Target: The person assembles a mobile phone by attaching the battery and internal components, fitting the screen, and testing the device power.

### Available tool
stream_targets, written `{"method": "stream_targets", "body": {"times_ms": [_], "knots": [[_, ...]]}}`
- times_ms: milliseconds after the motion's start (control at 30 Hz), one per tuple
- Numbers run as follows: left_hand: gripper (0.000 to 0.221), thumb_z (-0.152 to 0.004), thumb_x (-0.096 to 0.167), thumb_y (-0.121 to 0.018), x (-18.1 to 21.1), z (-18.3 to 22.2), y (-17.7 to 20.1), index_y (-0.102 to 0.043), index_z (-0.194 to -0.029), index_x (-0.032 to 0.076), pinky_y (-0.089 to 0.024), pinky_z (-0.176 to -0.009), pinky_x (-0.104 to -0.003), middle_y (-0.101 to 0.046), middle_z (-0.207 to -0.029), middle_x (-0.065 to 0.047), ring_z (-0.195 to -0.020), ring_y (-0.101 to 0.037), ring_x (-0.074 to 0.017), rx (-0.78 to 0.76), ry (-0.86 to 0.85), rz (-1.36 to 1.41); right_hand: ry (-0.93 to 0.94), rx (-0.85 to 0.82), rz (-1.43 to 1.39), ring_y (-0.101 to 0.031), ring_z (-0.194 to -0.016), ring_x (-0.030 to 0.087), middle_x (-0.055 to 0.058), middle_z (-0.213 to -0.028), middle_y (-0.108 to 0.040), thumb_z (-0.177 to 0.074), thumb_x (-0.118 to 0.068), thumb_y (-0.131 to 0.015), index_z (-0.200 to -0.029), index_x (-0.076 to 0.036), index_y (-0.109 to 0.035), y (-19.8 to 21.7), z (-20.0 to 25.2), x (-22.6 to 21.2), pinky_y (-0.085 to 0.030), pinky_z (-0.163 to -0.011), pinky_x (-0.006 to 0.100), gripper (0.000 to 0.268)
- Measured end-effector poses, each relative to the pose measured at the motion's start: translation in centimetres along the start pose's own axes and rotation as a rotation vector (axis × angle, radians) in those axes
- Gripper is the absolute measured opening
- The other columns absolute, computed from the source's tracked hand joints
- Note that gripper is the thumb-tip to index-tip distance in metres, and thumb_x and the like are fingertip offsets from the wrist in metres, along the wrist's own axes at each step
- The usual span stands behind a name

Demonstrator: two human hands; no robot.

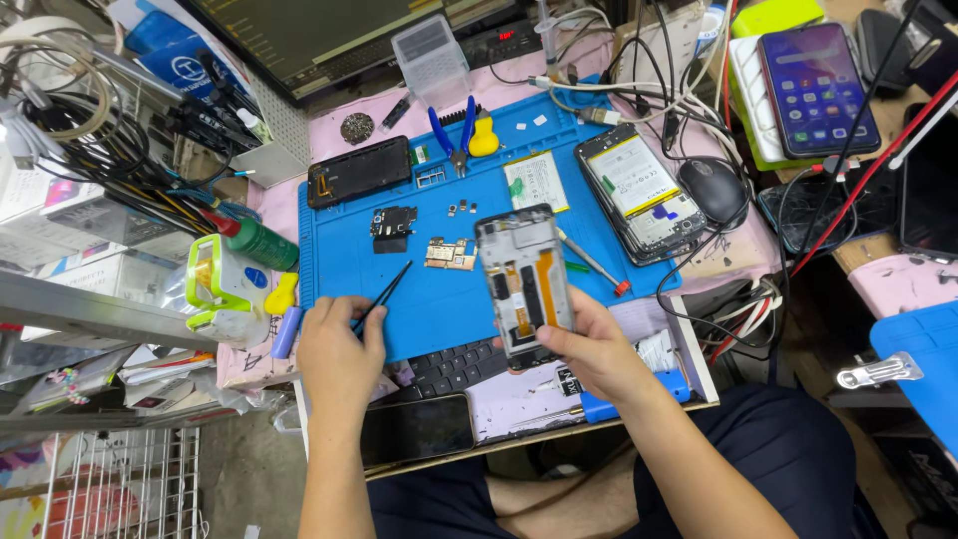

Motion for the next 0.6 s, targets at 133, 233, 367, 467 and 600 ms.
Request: {"method": "stream_targets", "body": {"times_ms": [133,233,367,467,600], "knots": [[0.026,-0.085,0.019,-0.077,2.7,-1.2,1.3,-0.074,-0.106,0.004,-0.048,-0.086,-0.046,-0.066,-0.102,-0.015,-0.097,-0.058,-0.036,0.149,-0.186,0.026,0.075,0.134,0.104,-0.073,-0.103,0.032,0.023,-0.118,-0.071,-0.101,-0.009,-0.062,-0.142,0.005,-0.049,1.8,0.1,-0.9,-0.061,-0.093,0.046,0.045],[0.032,-0.087,0.017,-0.072,6.0,-2.4,-1.0,-0.074,-0.117,0.006,-0.049,-0.093,-0.042,-0.07,-0.116,-0.012,-0.104,-0.058,-0.0349,-0.015,-0.353,0.219,0.093,0.179,0.137,-0.074,-0.1,0.029,0.019,-0.117,-0.071,-0.1,-0.011,-0.061,-0.141,0.002,-0.049,2.4,0.6,-1.0,-0.06,-0.088,0.044,0.045],[0.048,-0.08,0.029,-0.079,9.2,-4.4,-3.3,-0.071,-0.119,0.003,-0.049,-0.089,-0.044,-0.068,-0.111,-0.014,-0.1,-0.058,-0.036,-0.181,-0.398,0.233,0.109,0.186,0.165,-0.074,-0.098,0.028,0.018,-0.116,-0.072,-0.099,-0.01,-0.063,-0.14,0.003,-0.05,2.0,0.4,-0.5,-0.061,-0.088,0.043,0.046],[0.045,-0.081,0.033,-0.079,9.9,-5.0,-4.8,-0.073,-0.117,0.006,-0.05,-0.089,-0.044,-0.068,-0.107,-0.014,-0.101,-0.059,-0.0349,-0.261,-0.354,0.153,0.099,0.187,0.177,-0.074,-0.1,0.025,0.017,-0.118,-0.071,-0.098,-0.01,-0.063,-0.14,0.003,-0.049,1.9,0.4,-0.4,-0.061,-0.09,0.041,0.047],[0.039,-0.087,0.031,-0.072,10.6,-4.6,-5.4,-0.072,-0.119,0.009,-0.052,-0.085,-0.047,-0.068,-0.108,-0.016,-0.101,-0.059,-0.0371,-0.265,-0.393,-0.01,0.086,0.189,0.162,-0.073,-0.101,0.023,0.015,-0.12,-0.071,-0.097,-0.009,-0.065,-0.14,0.004,-0.049,2.0,0.2,-0.3,-0.06,-0.092,0.04,0.048]]}}
Point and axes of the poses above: each hand's wrist, its own z-axis away from the middle knuckle, its own y-axis out of the back of the hand, x = y × z, the point moved 9 cm from there along -z, towards the middle knuckle
